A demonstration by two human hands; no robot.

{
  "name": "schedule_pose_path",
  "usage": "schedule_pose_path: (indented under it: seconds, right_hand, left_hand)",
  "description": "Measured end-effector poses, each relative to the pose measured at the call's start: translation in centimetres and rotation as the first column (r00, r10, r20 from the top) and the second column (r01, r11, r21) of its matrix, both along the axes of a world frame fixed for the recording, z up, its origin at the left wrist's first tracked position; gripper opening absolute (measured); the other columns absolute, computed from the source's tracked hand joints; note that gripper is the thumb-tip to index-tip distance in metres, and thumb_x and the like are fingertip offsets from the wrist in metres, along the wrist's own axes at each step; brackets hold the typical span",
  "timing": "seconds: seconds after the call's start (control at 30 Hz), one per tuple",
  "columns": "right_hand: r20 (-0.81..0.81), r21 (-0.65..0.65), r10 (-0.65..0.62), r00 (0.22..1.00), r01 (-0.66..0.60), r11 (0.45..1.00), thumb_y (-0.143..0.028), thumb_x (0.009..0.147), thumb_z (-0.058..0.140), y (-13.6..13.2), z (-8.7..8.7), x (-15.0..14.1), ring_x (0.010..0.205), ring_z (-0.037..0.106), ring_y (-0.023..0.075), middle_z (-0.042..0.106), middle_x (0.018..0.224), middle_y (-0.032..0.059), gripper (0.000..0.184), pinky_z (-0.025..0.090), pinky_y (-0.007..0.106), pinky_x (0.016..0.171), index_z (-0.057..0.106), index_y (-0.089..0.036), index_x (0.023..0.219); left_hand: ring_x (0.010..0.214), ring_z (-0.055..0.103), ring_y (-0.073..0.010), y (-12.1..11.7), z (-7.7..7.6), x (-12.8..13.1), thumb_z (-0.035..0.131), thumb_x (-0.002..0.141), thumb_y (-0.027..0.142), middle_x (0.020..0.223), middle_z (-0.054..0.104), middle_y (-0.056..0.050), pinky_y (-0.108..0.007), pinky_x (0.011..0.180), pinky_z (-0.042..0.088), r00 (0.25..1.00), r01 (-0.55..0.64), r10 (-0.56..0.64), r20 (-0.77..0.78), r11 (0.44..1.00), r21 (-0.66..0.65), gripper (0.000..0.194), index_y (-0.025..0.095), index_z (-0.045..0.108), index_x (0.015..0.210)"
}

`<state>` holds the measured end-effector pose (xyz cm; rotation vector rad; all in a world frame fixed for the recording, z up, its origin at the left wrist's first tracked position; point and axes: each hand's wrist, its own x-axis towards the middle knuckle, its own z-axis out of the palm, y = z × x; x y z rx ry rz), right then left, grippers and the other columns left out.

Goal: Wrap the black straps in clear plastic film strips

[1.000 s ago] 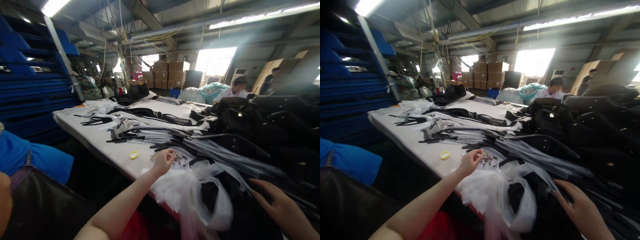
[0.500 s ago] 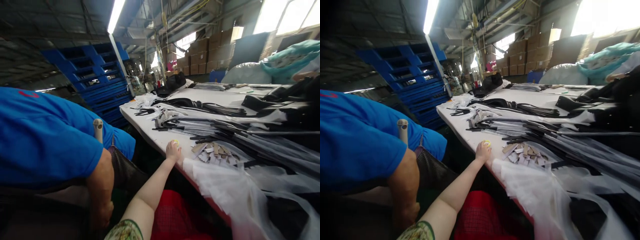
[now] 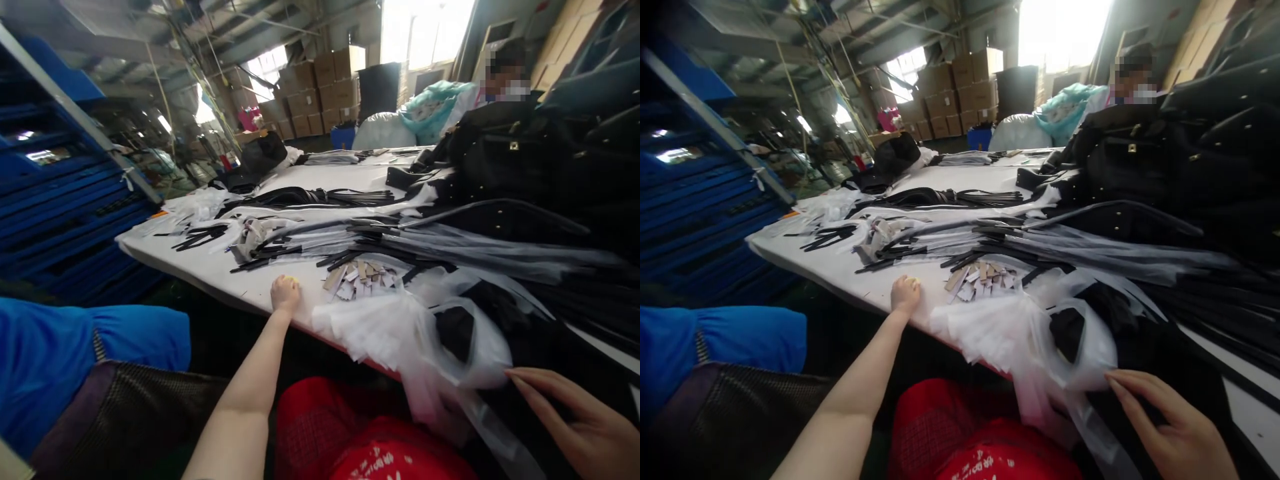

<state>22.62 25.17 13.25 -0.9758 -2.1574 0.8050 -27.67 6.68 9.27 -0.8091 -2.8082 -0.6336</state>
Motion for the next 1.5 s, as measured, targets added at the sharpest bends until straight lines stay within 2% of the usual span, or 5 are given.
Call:
schedule_pose_path:
  seconds: [0.33, 0.9, 1.2, 1.37, 1.5]
  right_hand:
    - [-0.029, 0.014, 0.158, 0.987, -0.158, 0.987, -0.043, 0.087, 0.064, -0.5, -0.2, -2.4, 0.093, 0.07, 0.0206, 0.073, 0.101, 0.0045, 0.023, 0.058, 0.026, 0.083, 0.076, -0.026, 0.096]
    - [-0.085, -0.085, 0.254, 0.964, -0.261, 0.962, -0.038, 0.093, 0.058, -3.3, 0.6, -2.5, 0.084, 0.07, 0.0194, 0.073, 0.09, 0.0073, 0.024, 0.056, 0.023, 0.078, 0.075, -0.022, 0.088]
    - [-0.213, -0.198, 0.157, 0.964, -0.2, 0.96, -0.047, 0.088, 0.062, -2.6, 0.3, -3.8, 0.094, 0.07, 0.024, 0.072, 0.105, 0.0101, 0.031, 0.057, 0.028, 0.084, 0.076, -0.022, 0.101]
    - [-0.458, -0.321, 0.205, 0.865, -0.376, 0.869, -0.062, 0.076, 0.069, -2.9, -0.6, -6.3, 0.126, 0.055, 0.0354, 0.058, 0.138, 0.0148, 0.073, 0.047, 0.048, 0.104, 0.057, -0.024, 0.138]
    - [-0.467, -0.637, 0.031, 0.884, -0.36, 0.682, -0.065, 0.086, 0.056, -3.6, 0.0, -8.9, 0.103, 0.068, 0.0309, 0.072, 0.113, 0.0162, 0.058, 0.054, 0.044, 0.093, 0.068, -0.021, 0.121]
  left_hand:
    - [0.091, 0.066, -0.0189, 10.6, 1.7, 16.1, 0.07, 0.084, 0.03, 0.093, 0.072, -0.003, -0.03, 0.088, 0.052, 0.742, 0.653, -0.669, 0.053, 0.738, 0.172, 0.009, 0.022, 0.075, 0.081]
    - [0.11, 0.061, -0.0302, 27.3, 5.1, 25.0, 0.085, 0.065, 0.026, 0.107, 0.072, -0.009, -0.047, 0.104, 0.044, 0.709, 0.61, -0.687, 0.157, 0.71, 0.352, 0.015, 0.02, 0.075, 0.075]
    - [0.069, 0.063, -0.0135, 16.4, 13.3, 24.3, 0.062, 0.087, 0.032, 0.074, 0.068, -0.001, -0.024, 0.067, 0.051, 0.562, 0.351, -0.803, 0.199, 0.449, 0.821, 0.016, 0.017, 0.064, 0.082]
    - [0.045, 0.052, -0.0094, 5.8, 9.6, 26.5, 0.063, 0.081, 0.027, 0.066, 0.066, 0.0, -0.02, 0.044, 0.039, 0.253, 0.358, -0.742, 0.621, 0.668, 0.652, 0.011, 0.018, 0.057, 0.081]
    - [0.044, 0.049, -0.0107, 0.4, 4.9, 26.1, 0.066, 0.077, 0.027, 0.055, 0.058, 0.003, -0.021, 0.042, 0.032, 0.356, 0.429, -0.577, 0.735, 0.8, 0.42, 0.012, 0.018, 0.058, 0.077]
